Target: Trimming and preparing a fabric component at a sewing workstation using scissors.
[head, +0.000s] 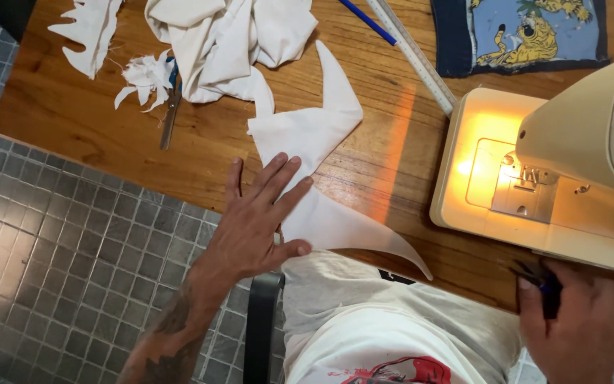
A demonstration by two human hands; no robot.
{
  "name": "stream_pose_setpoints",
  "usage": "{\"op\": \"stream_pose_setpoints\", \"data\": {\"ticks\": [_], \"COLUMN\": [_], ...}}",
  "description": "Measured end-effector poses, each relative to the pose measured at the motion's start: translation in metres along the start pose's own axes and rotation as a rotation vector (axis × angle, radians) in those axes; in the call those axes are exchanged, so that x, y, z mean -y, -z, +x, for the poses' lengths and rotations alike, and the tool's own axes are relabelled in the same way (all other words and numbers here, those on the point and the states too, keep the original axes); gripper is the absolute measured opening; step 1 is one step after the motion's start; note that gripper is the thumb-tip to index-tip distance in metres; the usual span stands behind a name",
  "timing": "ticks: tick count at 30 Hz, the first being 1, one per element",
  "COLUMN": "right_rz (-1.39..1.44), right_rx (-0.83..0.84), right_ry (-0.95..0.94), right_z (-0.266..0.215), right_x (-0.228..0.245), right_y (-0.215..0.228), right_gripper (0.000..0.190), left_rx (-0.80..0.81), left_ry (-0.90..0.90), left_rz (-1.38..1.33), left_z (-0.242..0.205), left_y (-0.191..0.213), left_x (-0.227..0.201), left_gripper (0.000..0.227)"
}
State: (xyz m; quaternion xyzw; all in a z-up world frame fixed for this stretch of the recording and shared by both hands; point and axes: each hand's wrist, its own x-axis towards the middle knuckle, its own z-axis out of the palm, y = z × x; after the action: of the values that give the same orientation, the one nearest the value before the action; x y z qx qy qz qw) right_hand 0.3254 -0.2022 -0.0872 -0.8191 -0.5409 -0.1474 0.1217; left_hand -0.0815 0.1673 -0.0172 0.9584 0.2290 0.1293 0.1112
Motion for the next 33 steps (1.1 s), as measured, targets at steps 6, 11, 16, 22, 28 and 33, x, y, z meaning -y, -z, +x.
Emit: {"op": "stream_pose_setpoints", "data": {"ticks": [6, 11, 16, 22, 28, 33], "right_rz": [0.034, 0.099, 0.081, 0.153, 0.448, 0.729], "right_rx": [-0.074, -0.164, -0.246, -0.144, -0.053, -0.070], "right_ry": [-0.017, -0.022, -0.039, -0.092, 0.163, 0.417], "right_z": [-0.003, 0.000, 0.003, 0.012, 0.079, 0.136], "right_x": [-0.015, -0.009, 0.008, 0.041, 0.154, 0.234], "right_y": [0.006, 0.008, 0.010, 0.001, 0.030, 0.053], "right_gripper": [0.047, 0.039, 0.040, 0.033, 0.020, 0.018], "left_rx": [0.011, 0.050, -0.285, -0.506, -0.595, -0.596], "left_ry": [-0.022, -0.030, 0.121, 0.343, 0.482, 0.561], "left_rz": [0.032, -0.032, -0.245, -0.152, -0.126, -0.136], "left_z": [0.004, 0.004, 0.006, 0.002, 0.000, 0.009], "left_y": [0.004, 0.008, 0.016, -0.014, -0.030, -0.031], "left_x": [0.000, 0.000, 0.001, -0.008, -0.011, -0.017], "left_gripper": [0.095, 0.099, 0.047, 0.021, 0.023, 0.030]}}
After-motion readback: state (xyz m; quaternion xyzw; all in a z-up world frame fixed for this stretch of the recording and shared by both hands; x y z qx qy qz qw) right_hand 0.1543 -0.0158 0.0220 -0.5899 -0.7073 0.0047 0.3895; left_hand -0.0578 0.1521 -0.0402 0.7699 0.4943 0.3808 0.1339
